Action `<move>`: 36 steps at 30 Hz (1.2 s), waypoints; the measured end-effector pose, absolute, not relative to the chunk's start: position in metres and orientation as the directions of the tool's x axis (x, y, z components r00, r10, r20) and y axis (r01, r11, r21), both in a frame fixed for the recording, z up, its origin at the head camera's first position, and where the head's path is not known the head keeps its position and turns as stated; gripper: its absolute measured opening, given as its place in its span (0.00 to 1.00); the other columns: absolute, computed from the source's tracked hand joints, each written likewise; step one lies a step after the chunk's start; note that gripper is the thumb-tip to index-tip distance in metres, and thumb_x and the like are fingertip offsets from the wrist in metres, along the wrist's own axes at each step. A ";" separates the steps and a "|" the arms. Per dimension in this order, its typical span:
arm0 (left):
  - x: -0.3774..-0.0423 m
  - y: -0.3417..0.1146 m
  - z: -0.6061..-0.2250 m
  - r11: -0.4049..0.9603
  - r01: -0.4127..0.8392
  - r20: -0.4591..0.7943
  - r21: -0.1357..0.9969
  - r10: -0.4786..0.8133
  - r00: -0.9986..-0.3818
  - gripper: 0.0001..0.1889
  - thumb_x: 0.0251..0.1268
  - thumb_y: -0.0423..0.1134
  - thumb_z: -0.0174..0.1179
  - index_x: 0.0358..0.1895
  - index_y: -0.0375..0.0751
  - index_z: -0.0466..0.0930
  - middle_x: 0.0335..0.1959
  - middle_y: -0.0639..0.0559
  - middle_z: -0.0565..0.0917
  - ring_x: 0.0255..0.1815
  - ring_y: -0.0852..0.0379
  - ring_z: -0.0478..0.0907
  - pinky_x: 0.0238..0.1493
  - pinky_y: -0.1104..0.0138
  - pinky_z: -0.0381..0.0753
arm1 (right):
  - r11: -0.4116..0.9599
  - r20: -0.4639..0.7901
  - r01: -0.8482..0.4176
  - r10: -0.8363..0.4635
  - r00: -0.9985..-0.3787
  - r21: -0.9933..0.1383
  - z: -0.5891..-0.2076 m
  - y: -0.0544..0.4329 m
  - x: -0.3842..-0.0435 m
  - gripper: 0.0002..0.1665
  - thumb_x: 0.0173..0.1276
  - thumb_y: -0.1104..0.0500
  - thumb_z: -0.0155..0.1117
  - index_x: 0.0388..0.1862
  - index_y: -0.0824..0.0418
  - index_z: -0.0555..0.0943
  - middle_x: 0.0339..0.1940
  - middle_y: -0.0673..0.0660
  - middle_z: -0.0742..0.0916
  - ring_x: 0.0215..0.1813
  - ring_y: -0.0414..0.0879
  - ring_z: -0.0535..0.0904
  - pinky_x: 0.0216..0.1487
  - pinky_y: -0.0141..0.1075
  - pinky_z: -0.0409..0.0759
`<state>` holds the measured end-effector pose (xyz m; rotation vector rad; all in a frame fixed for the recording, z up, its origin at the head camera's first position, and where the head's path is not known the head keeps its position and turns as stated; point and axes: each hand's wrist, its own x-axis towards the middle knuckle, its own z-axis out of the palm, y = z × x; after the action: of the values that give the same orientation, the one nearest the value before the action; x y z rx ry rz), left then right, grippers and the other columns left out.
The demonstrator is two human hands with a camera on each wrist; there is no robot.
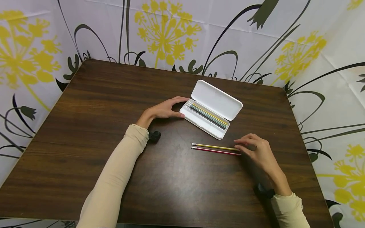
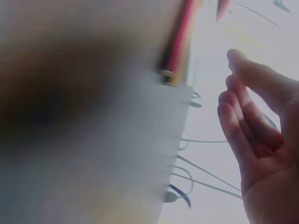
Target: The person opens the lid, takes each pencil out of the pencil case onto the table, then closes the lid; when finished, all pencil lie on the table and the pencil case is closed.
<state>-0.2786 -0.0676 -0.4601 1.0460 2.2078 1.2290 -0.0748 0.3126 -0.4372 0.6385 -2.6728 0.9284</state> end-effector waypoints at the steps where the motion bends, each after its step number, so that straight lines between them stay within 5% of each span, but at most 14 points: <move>1: -0.278 -0.068 -0.460 0.332 0.412 0.010 0.848 0.769 -0.639 0.41 0.63 0.41 0.69 0.76 0.41 0.58 0.74 0.44 0.58 0.74 0.47 0.53 0.70 0.48 0.51 | 0.710 0.371 -0.464 -0.298 -0.879 -0.529 -0.434 0.312 -0.078 0.17 0.50 0.67 0.80 0.41 0.55 0.90 0.36 0.45 0.85 0.37 0.39 0.79 0.36 0.32 0.75; 14: -0.276 -0.068 -0.459 0.341 0.430 0.008 0.836 0.776 -0.631 0.40 0.64 0.41 0.68 0.76 0.41 0.58 0.74 0.45 0.58 0.74 0.48 0.53 0.70 0.49 0.52 | 0.717 0.407 -0.413 -0.194 -0.892 -0.561 -0.427 0.271 -0.134 0.10 0.57 0.67 0.76 0.39 0.63 0.89 0.33 0.53 0.85 0.33 0.45 0.79 0.34 0.44 0.76; 25: -0.279 -0.067 -0.461 0.345 0.450 0.016 0.824 0.779 -0.626 0.41 0.62 0.45 0.69 0.76 0.45 0.59 0.74 0.49 0.59 0.74 0.53 0.54 0.70 0.53 0.53 | 0.722 0.385 -0.425 -0.234 -0.893 -0.545 -0.428 0.261 -0.151 0.08 0.58 0.66 0.75 0.38 0.63 0.89 0.32 0.53 0.86 0.32 0.46 0.79 0.32 0.34 0.74; 36: -0.278 -0.069 -0.460 0.325 0.424 0.023 0.845 0.770 -0.638 0.41 0.61 0.40 0.70 0.76 0.40 0.59 0.74 0.44 0.59 0.74 0.48 0.53 0.70 0.49 0.52 | 0.756 0.206 -0.351 -0.284 -0.936 -0.552 -0.433 0.252 -0.159 0.08 0.59 0.67 0.74 0.39 0.65 0.88 0.32 0.56 0.86 0.33 0.47 0.82 0.37 0.44 0.81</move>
<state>-0.2781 -0.0694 -0.4605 1.0576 2.2133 1.2361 -0.1591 0.2523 -0.4329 0.5157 -2.8404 0.9263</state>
